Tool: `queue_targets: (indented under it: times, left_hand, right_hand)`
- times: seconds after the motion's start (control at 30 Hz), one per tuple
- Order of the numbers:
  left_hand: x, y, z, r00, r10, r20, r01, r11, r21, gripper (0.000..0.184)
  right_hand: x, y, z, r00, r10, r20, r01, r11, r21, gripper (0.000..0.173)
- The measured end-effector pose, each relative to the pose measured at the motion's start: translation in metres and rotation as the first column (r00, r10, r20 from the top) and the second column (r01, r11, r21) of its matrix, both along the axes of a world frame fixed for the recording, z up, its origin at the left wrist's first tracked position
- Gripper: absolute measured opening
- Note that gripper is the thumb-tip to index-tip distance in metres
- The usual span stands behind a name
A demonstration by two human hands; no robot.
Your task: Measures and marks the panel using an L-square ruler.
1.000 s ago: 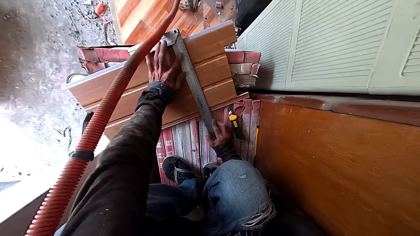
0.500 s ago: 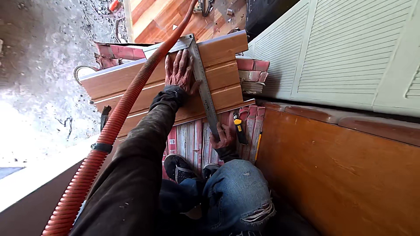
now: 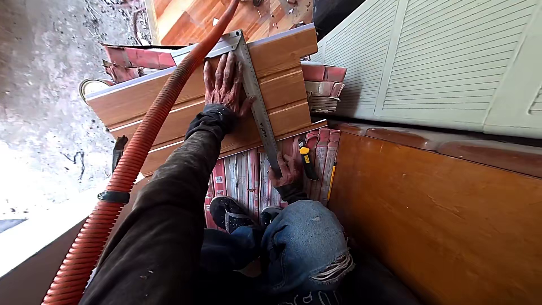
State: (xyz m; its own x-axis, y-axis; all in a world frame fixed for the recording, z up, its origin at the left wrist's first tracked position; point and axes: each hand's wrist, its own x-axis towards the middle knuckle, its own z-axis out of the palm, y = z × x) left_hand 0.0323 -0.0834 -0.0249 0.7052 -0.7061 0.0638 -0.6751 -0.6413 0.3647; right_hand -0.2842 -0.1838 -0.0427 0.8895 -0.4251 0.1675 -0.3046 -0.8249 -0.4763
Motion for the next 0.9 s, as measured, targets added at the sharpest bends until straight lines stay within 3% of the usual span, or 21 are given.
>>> queue_targets:
  times: [0.2,0.37,0.57,0.73,0.9]
  left_hand:
    - [0.002,0.001,-0.005,0.999,-0.034,0.015,0.034,0.999,0.002,0.073]
    - [0.002,0.001,-0.004,0.998,-0.062,0.006,0.062,0.998,0.007,0.071]
    - [0.003,0.002,0.001,0.996,-0.081,-0.031,0.084,0.991,0.105,0.103]
    - [0.003,0.002,0.001,0.995,-0.095,-0.024,0.097,0.99,0.105,0.116]
    - [0.0,-0.003,0.011,0.993,-0.074,-0.088,0.088,0.981,0.174,0.14]
  right_hand:
    - [0.003,0.003,0.0,0.999,-0.042,0.023,0.041,0.999,0.033,0.053]
    - [0.01,0.006,0.017,0.995,-0.055,-0.087,0.056,0.998,0.012,0.055]
    - [0.004,0.005,0.009,0.996,-0.043,-0.074,0.044,0.999,0.009,0.056]
    - [0.006,0.004,0.012,0.997,-0.037,-0.068,0.038,0.999,0.016,0.055]
    - [0.004,0.005,0.009,0.996,-0.046,-0.073,0.048,0.999,0.013,0.054]
